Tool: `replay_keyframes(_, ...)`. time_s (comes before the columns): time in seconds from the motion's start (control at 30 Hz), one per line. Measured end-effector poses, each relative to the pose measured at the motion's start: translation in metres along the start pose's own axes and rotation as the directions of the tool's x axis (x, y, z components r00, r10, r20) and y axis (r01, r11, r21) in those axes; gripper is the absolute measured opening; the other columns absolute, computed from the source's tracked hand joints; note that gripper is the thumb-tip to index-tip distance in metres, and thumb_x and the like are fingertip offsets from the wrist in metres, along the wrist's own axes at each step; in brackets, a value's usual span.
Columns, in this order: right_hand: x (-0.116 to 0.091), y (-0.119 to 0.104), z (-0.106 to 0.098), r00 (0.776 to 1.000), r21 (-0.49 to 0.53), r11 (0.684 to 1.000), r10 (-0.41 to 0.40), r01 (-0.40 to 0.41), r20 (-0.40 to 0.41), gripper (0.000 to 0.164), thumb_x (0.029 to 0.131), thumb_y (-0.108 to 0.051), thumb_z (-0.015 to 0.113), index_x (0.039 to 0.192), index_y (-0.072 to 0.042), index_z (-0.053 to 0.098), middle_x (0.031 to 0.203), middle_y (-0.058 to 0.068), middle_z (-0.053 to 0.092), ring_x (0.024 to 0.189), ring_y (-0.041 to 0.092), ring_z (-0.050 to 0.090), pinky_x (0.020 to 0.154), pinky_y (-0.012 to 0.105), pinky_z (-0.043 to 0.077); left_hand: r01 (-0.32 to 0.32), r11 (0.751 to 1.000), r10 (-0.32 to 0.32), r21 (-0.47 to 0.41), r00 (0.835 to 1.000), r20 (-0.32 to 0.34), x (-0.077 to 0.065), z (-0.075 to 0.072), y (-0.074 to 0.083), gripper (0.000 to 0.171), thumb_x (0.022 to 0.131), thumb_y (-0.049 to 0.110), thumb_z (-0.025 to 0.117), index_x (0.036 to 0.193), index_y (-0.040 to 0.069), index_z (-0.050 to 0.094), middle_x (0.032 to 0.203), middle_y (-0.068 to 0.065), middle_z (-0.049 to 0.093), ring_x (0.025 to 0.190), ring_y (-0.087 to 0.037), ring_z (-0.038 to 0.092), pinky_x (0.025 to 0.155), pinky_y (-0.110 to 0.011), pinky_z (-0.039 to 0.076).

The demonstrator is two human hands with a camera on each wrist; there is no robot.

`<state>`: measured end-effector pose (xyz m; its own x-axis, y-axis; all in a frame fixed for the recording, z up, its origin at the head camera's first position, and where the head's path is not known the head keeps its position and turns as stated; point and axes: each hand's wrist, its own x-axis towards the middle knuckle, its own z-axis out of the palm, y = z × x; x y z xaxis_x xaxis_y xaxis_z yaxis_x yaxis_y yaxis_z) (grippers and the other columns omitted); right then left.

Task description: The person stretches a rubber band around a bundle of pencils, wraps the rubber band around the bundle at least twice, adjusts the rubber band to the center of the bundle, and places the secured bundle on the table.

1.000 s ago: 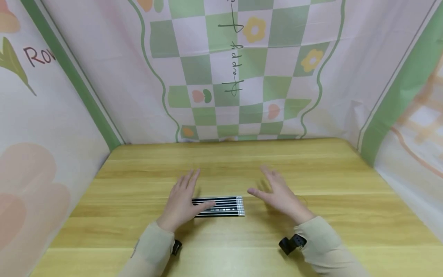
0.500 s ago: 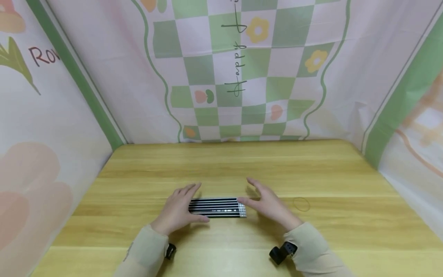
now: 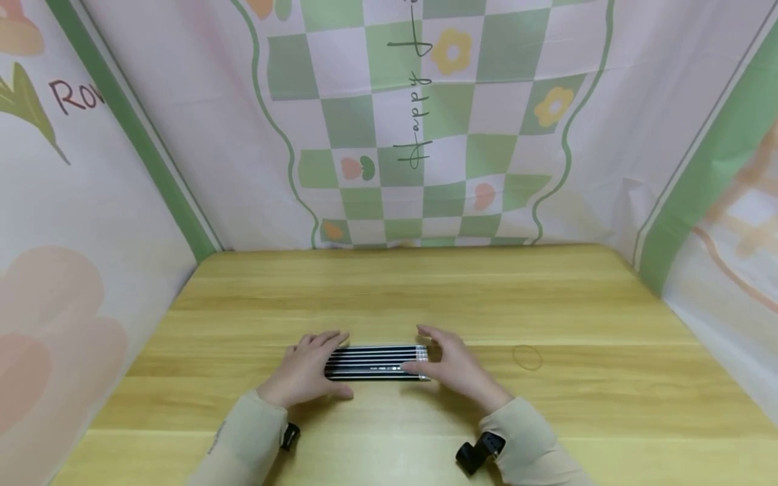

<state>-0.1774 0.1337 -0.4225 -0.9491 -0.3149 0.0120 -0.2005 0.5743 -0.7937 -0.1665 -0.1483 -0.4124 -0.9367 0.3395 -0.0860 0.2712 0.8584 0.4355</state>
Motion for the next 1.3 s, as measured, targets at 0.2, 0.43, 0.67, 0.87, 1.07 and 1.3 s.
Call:
replay_keyframes(0.2,-0.002,-0.002,0.006,1.000,-0.048,0.999,0.006,-0.005,0.009,0.089,0.071,-0.043,0.087,0.142,-0.002,0.050,0.138,0.015,0.059,0.131,0.039,0.044,0.115,0.062,0.035,0.025,1.000,-0.024,-0.020,1.000,0.020,0.003,0.000,-0.004,0.094,0.069,0.047,0.087,0.148,0.016,0.046,0.151,-0.012,0.046,0.136,-0.039,0.039,0.109,-0.069,0.034)
replay_keyframes(0.43,-0.001,-0.001,0.010,0.999,-0.041,0.999,0.037,-0.036,0.018,0.084,0.064,-0.032,0.092,0.137,-0.007,0.057,0.142,0.013,0.055,0.128,0.033,0.041,0.112,0.062,0.038,0.034,0.998,-0.034,-0.058,0.999,0.003,0.005,-0.004,-0.004,0.084,0.068,0.039,0.090,0.138,0.008,0.056,0.142,-0.013,0.052,0.127,-0.038,0.043,0.105,-0.066,0.041)
replay_keyframes(0.67,0.000,0.001,0.012,1.000,-0.060,0.998,0.017,-0.016,0.009,0.077,0.061,-0.015,0.093,0.130,-0.005,0.062,0.135,0.010,0.058,0.121,0.029,0.042,0.108,0.054,0.043,0.042,0.993,-0.042,-0.106,0.999,0.009,0.006,-0.005,-0.004,0.070,0.068,0.032,0.092,0.127,0.006,0.063,0.132,-0.010,0.056,0.114,-0.027,0.047,0.100,-0.050,0.050)
replay_keyframes(0.87,0.004,0.002,0.012,1.000,-0.116,0.993,-0.008,0.011,0.022,0.070,0.064,-0.013,0.091,0.128,-0.004,0.063,0.131,0.010,0.058,0.119,0.030,0.043,0.104,0.054,0.044,0.062,0.986,-0.057,-0.153,0.998,0.033,0.008,-0.005,-0.004,0.064,0.069,0.028,0.092,0.122,0.005,0.065,0.127,-0.010,0.058,0.115,-0.028,0.049,0.103,-0.048,0.050)
replay_keyframes(1.07,0.007,0.001,0.009,0.998,-0.132,0.991,-0.028,0.035,0.054,0.067,0.066,-0.012,0.090,0.126,-0.001,0.064,0.131,0.014,0.056,0.120,0.034,0.043,0.104,0.057,0.044,0.056,0.985,-0.048,-0.163,0.997,0.053,0.013,-0.006,-0.006,0.060,0.068,0.027,0.092,0.117,0.007,0.065,0.121,-0.006,0.058,0.111,-0.025,0.049,0.101,-0.045,0.049)
replay_keyframes(1.3,0.008,-0.002,0.006,0.996,-0.142,0.989,-0.021,0.034,0.090,0.057,0.065,-0.010,0.089,0.118,-0.002,0.067,0.124,0.012,0.057,0.114,0.032,0.043,0.101,0.051,0.045,0.048,0.983,-0.031,-0.179,0.995,0.098,0.016,-0.008,-0.009,0.057,0.067,0.026,0.093,0.113,0.006,0.065,0.114,-0.006,0.059,0.109,-0.024,0.049,0.100,-0.046,0.048)
